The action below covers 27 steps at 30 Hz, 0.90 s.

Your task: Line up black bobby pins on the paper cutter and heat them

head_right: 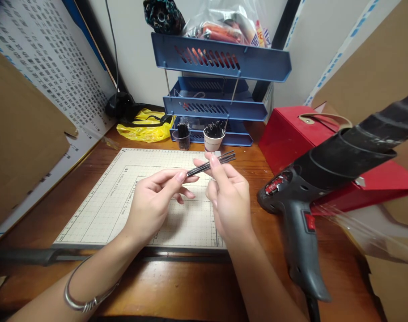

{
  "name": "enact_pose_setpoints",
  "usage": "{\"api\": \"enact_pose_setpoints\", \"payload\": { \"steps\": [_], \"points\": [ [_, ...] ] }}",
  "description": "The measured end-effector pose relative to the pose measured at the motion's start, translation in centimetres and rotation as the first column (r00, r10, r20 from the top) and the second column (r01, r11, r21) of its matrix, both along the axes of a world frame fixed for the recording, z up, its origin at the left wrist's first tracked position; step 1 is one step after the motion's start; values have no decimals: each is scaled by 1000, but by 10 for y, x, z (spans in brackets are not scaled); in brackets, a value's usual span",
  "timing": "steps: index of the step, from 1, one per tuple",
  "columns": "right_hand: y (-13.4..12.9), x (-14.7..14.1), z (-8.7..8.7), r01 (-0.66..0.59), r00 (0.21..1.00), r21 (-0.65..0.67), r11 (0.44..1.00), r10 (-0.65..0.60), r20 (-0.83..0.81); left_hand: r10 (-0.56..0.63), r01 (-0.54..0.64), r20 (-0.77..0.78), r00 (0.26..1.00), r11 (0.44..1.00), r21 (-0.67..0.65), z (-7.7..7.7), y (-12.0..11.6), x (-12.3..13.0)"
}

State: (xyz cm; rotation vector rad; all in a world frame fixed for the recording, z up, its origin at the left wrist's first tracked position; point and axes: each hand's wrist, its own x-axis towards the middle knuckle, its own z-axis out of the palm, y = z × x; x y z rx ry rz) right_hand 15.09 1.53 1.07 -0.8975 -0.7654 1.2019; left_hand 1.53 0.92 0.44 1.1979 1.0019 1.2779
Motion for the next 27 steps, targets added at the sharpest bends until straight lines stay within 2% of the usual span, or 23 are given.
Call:
{"api": "enact_pose_setpoints", "payload": {
  "steps": [5,10,14,22,27],
  "points": [
    [1,3,2,-27,999,-15,1000,26,-35,-30,29,49,998,999,26,1,-1,-1],
    [4,9,0,-200,964,-92,975,180,-194,-88,85,49,995,994,68,0,-3,-1],
    [5,10,-3,-300,926,-106,948,263,-271,-135,129,52,989,986,102,1,-4,0],
    [3,10,-2,-389,890,-93,917,347,-295,-209,200,89,974,974,103,2,-5,-1],
    [3,10,0,-397,893,-98,913,360,-270,-243,228,159,957,968,105,2,-3,1]
  ]
}}
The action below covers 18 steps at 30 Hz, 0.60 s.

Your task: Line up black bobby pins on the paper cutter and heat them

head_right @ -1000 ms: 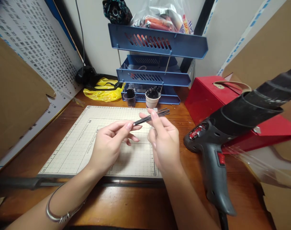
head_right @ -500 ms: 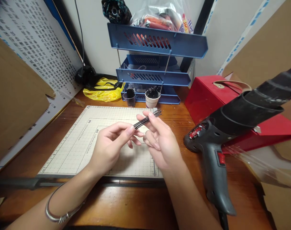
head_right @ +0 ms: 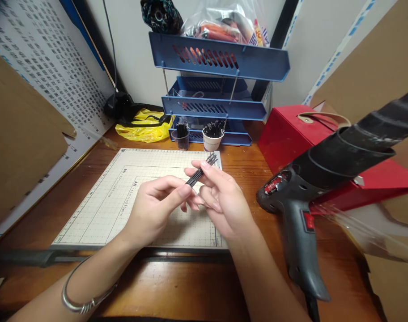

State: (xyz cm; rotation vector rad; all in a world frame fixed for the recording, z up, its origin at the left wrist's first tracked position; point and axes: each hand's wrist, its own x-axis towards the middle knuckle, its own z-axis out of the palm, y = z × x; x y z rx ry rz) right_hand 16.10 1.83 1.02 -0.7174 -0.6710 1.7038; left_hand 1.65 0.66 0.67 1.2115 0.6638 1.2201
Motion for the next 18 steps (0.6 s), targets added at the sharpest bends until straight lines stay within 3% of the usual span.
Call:
{"api": "enact_pose_setpoints", "payload": {
  "steps": [8,10,14,18],
  "points": [
    [-1,-1,3,-8,999,-11,1000,9,37,-89,89,31,996,996,2,1,0,-3],
    [-1,-1,3,10,998,18,1000,-11,54,-72,72,9,997,997,36,-1,0,-6],
    [-4,-2,3,56,985,77,995,-68,161,75,-74,-88,993,997,11,-4,2,-10],
    [-7,-1,5,13,956,104,994,-43,291,10,-16,-178,984,999,-28,0,7,-13]
  ]
}}
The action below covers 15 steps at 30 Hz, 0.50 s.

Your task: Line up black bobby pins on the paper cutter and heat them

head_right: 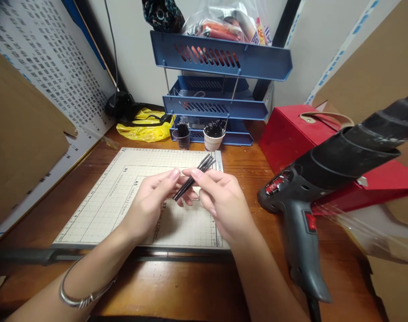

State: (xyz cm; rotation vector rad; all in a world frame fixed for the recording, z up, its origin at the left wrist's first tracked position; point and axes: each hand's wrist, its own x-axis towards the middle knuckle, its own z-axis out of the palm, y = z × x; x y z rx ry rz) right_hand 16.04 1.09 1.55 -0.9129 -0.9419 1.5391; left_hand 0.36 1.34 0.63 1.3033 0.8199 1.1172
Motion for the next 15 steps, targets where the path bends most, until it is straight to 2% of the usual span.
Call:
{"api": "enact_pose_setpoints", "payload": {
  "steps": [4,8,12,15],
  "points": [
    [0,5,0,3,998,-12,1000,-2,62,-95,96,-44,994,995,15,5,2,-4],
    [2,7,-1,-19,986,55,998,10,164,-89,89,-54,995,996,7,7,3,-6],
    [2,3,0,-87,984,75,993,74,163,-121,121,-64,991,993,5,5,4,-5],
    [2,0,-1,-57,984,104,993,39,172,-43,44,-50,998,998,36,3,3,-2]
  ]
}}
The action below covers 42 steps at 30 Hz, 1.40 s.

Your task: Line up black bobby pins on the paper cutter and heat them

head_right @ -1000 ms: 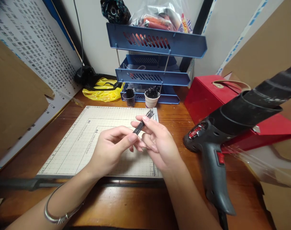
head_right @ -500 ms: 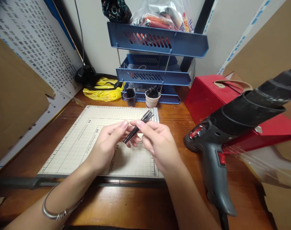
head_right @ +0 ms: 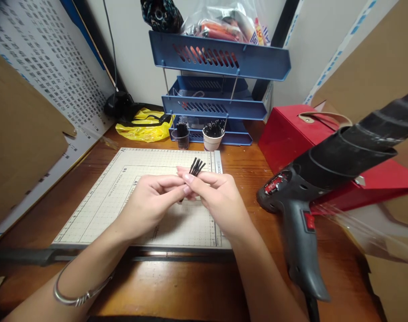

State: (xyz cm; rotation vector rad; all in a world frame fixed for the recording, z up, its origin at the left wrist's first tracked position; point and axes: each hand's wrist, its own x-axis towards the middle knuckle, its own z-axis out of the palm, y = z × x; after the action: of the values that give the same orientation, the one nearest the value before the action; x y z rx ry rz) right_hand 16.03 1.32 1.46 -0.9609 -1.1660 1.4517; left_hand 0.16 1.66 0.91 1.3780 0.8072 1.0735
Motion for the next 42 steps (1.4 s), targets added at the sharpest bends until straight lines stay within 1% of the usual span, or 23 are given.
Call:
{"api": "enact_pose_setpoints", "payload": {
  "steps": [2,4,5,7,9,11,13,18,20,23,25,29,32,34,38,40,42],
  "points": [
    [0,-1,-3,61,998,28,998,-62,22,132,-134,39,990,990,33,-1,-1,2],
    [0,-2,-5,135,989,49,990,-137,48,272,-278,96,958,959,55,0,-1,3],
    [0,-2,-6,158,985,52,986,-161,64,321,-330,127,939,942,59,0,-1,4],
    [-1,-3,-7,142,983,55,988,-147,107,354,-369,184,917,928,55,1,-2,4],
    [-2,-4,-6,43,985,64,997,-53,164,329,-344,217,919,938,36,0,-2,5],
    [-3,-4,-4,-59,978,86,995,40,204,287,-294,224,931,956,0,0,-2,6],
    [-5,-4,-3,-97,975,110,989,72,212,255,-252,216,942,967,-44,0,-3,7],
    [-6,-3,-3,-80,981,152,985,50,189,226,-206,200,953,972,-114,-1,-3,8],
    [-5,-3,-3,-78,979,159,984,46,198,219,-197,200,955,972,-125,-2,-3,7],
    [-5,-3,-2,-107,972,167,980,68,224,211,-191,184,960,974,-118,-3,-3,5],
    [-5,-2,-2,-126,962,163,978,81,261,224,-209,182,957,973,-98,-3,-2,4],
    [-5,-1,-1,-176,927,147,973,114,356,282,-278,231,931,959,-52,-1,0,0],
    [-5,-2,-2,-213,914,115,970,157,374,302,-297,205,931,953,-55,0,2,0],
    [-5,-3,-3,-199,931,90,976,159,330,287,-276,174,942,958,-81,1,2,0],
    [-5,-6,-2,-122,983,81,989,110,148,210,-190,185,960,975,-117,1,0,1],
    [-6,-7,0,-100,988,85,991,89,127,183,-166,171,968,980,-109,1,-1,1],
    [-6,-7,1,-95,986,81,992,82,144,179,-168,123,976,981,-94,1,-1,0]
  ]
}}
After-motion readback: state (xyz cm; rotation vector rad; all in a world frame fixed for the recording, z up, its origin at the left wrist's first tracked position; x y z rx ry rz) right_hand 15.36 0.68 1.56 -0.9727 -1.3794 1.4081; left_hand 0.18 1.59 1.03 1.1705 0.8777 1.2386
